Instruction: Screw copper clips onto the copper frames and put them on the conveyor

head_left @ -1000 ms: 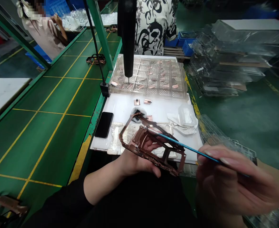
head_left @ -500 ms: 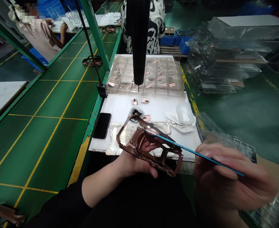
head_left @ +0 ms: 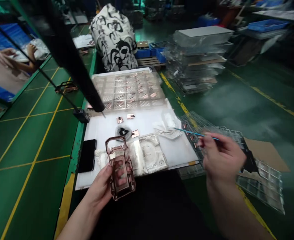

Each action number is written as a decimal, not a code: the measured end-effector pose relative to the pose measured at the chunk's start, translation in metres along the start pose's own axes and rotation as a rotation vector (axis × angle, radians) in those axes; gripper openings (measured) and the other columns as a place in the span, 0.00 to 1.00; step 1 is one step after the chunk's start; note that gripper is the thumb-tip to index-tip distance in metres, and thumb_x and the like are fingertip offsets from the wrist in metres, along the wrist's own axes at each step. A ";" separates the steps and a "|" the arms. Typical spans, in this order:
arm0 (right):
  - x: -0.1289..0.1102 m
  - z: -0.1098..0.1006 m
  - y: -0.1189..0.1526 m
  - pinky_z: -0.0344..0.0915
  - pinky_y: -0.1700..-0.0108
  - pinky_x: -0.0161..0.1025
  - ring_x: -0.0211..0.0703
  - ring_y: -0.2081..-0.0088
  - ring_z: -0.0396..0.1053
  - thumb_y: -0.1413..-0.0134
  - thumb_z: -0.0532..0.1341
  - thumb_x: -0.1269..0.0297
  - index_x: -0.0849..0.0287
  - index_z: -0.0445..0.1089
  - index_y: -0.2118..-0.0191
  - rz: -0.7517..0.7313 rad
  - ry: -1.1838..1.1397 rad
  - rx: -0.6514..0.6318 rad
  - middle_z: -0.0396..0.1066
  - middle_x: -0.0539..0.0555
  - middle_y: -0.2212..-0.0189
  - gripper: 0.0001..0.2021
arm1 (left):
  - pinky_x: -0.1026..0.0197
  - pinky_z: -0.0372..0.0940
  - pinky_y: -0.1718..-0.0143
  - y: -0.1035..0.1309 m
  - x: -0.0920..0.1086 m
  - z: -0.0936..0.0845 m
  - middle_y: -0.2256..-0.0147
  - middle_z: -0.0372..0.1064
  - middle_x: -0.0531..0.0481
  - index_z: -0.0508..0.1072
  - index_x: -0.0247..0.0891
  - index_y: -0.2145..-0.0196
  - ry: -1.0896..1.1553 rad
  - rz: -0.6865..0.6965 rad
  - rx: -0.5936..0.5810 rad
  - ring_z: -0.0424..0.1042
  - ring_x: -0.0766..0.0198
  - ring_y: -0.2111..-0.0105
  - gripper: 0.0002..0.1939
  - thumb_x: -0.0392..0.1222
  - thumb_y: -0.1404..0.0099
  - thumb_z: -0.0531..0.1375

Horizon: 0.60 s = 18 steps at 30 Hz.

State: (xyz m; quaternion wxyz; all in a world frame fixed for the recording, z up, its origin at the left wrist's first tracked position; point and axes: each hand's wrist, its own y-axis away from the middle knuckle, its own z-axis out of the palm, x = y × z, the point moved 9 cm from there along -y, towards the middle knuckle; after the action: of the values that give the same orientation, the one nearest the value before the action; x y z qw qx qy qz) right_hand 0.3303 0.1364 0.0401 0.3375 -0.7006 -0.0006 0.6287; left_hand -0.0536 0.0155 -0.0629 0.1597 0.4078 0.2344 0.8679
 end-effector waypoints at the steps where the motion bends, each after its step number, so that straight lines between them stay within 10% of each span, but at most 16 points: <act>1: 0.017 0.001 -0.005 0.76 0.62 0.45 0.45 0.69 0.78 0.36 0.77 0.53 0.54 0.86 0.54 0.025 0.090 -0.001 0.82 0.53 0.66 0.12 | 0.53 0.83 0.56 -0.001 0.002 -0.004 0.47 0.83 0.37 0.81 0.37 0.44 -0.062 -0.037 0.028 0.85 0.49 0.55 0.35 0.59 0.41 0.81; 6: 0.082 0.033 -0.028 0.79 0.55 0.48 0.49 0.63 0.80 0.31 0.70 0.45 0.57 0.85 0.51 0.069 0.294 -0.123 0.84 0.58 0.61 0.20 | 0.55 0.81 0.58 -0.007 0.017 0.002 0.46 0.82 0.38 0.80 0.40 0.41 -0.337 -0.104 0.123 0.84 0.50 0.54 0.33 0.51 0.40 0.80; 11: 0.111 0.057 -0.024 0.81 0.58 0.46 0.51 0.61 0.82 0.35 0.71 0.39 0.60 0.81 0.40 0.144 0.257 -0.304 0.85 0.63 0.53 0.31 | 0.51 0.79 0.47 -0.027 0.040 0.035 0.45 0.82 0.41 0.81 0.42 0.36 -0.805 -0.008 -0.061 0.81 0.48 0.46 0.30 0.54 0.33 0.74; 18: 0.160 -0.043 0.006 0.80 0.45 0.50 0.52 0.50 0.80 0.21 0.55 0.38 0.57 0.71 0.32 0.284 0.467 -0.148 0.79 0.63 0.44 0.30 | 0.45 0.72 0.33 -0.061 0.072 0.040 0.39 0.82 0.42 0.85 0.44 0.39 -1.663 0.238 -0.120 0.80 0.41 0.38 0.30 0.66 0.25 0.59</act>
State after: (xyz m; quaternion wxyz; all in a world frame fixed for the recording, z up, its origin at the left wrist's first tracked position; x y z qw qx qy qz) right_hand 0.3990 0.1798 -0.1042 0.1851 -0.8422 0.1295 0.4896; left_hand -0.0615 0.1114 -0.0274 0.2092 0.9271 -0.0505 0.3068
